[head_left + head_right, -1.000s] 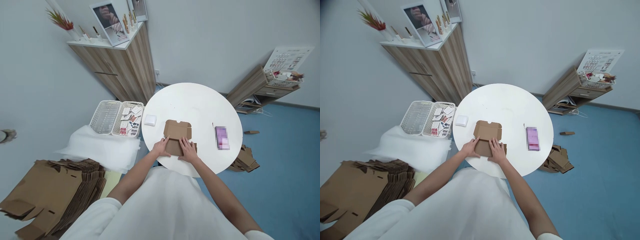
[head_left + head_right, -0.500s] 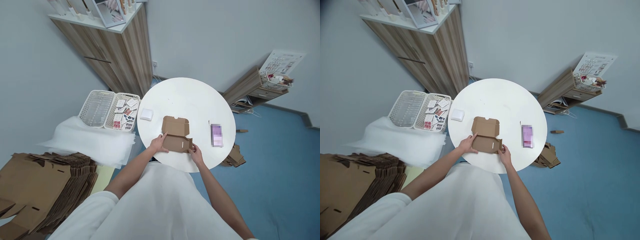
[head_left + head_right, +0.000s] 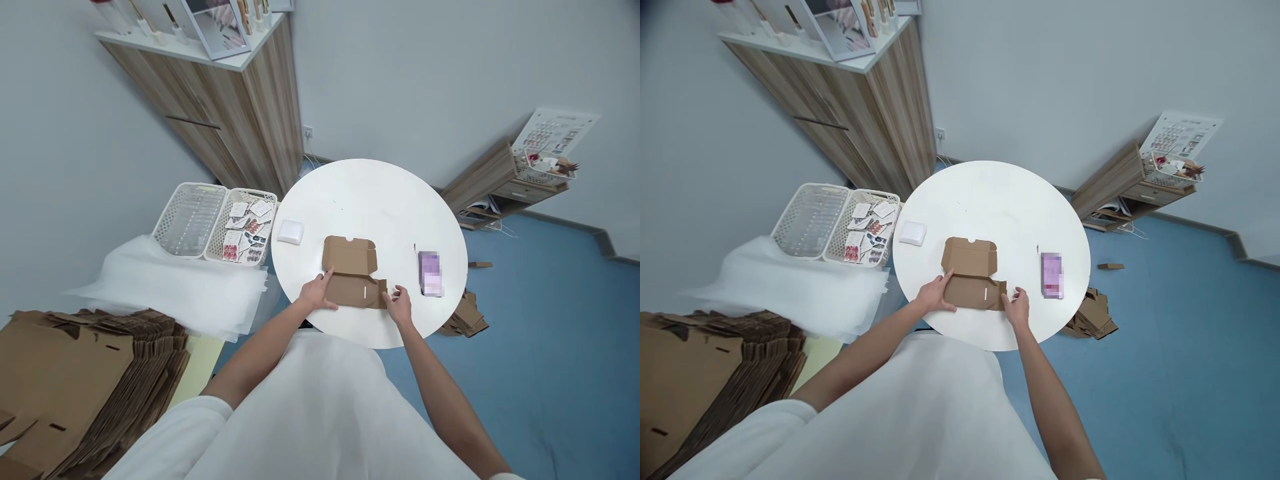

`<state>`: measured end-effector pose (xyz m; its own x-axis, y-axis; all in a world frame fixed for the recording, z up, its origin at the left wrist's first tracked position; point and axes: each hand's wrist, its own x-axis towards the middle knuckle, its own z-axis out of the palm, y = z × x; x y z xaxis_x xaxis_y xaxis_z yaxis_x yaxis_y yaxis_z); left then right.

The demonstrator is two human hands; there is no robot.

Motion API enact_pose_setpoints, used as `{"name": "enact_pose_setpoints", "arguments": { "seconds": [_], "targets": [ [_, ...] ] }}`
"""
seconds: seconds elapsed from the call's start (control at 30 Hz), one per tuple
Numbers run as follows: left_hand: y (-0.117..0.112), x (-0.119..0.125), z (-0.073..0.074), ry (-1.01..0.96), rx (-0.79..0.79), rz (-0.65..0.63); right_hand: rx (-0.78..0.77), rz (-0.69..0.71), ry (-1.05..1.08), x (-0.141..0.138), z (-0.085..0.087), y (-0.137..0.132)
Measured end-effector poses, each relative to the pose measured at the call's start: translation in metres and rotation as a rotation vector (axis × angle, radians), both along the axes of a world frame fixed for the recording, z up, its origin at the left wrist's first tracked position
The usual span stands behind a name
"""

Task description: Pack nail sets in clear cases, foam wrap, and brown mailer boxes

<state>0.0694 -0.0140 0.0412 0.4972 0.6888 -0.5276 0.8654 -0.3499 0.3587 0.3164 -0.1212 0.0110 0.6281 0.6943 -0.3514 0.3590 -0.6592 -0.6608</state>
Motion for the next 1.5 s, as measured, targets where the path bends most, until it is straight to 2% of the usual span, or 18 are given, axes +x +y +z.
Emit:
{"name": "enact_pose_setpoints", "arguments": {
  "seconds": [0.17, 0.33, 0.53, 0.7, 0.83, 0.93, 1.1, 1.2, 1.37, 1.5],
  "targets": [
    [-0.001, -0.001, -0.001, -0.002, 0.001, 0.005, -0.017, 0.093, 0.118, -0.006, -0.006, -0.005],
    [-0.003, 0.0, -0.003, -0.042, 0.023, 0.046, 0.076, 0.078, 0.161, -0.012, 0.007, -0.002],
    [-0.01, 0.013, -0.005, -0.046, 0.014, 0.068, 0.053, 0.247, 0.106, -0.027, 0.022, 0.006],
    [-0.013, 0.023, -0.005, -0.043, 0.008, 0.062, -0.01, 0.341, 0.093, -0.028, 0.02, 0.01],
    [-0.014, 0.031, -0.005, -0.052, -0.006, 0.049, -0.059, 0.275, -0.03, -0.016, 0.012, 0.012],
    [-0.021, 0.034, -0.007, -0.136, -0.015, 0.08, -0.097, 0.267, -0.115, -0.007, 0.004, 0.01],
    [-0.043, 0.027, -0.02, -0.426, -0.023, 0.224, -0.081, 0.225, -0.129, -0.001, -0.006, 0.006],
    [-0.052, 0.022, -0.03, -0.489, -0.043, 0.343, -0.056, 0.216, -0.129, -0.001, -0.01, 0.005],
    [-0.045, 0.026, -0.036, -0.488, -0.105, 0.426, 0.004, 0.189, -0.086, 0.002, -0.012, 0.01],
    [-0.034, 0.033, -0.036, -0.517, -0.096, 0.522, 0.088, 0.137, 0.087, 0.008, -0.012, 0.014]
  ]
}}
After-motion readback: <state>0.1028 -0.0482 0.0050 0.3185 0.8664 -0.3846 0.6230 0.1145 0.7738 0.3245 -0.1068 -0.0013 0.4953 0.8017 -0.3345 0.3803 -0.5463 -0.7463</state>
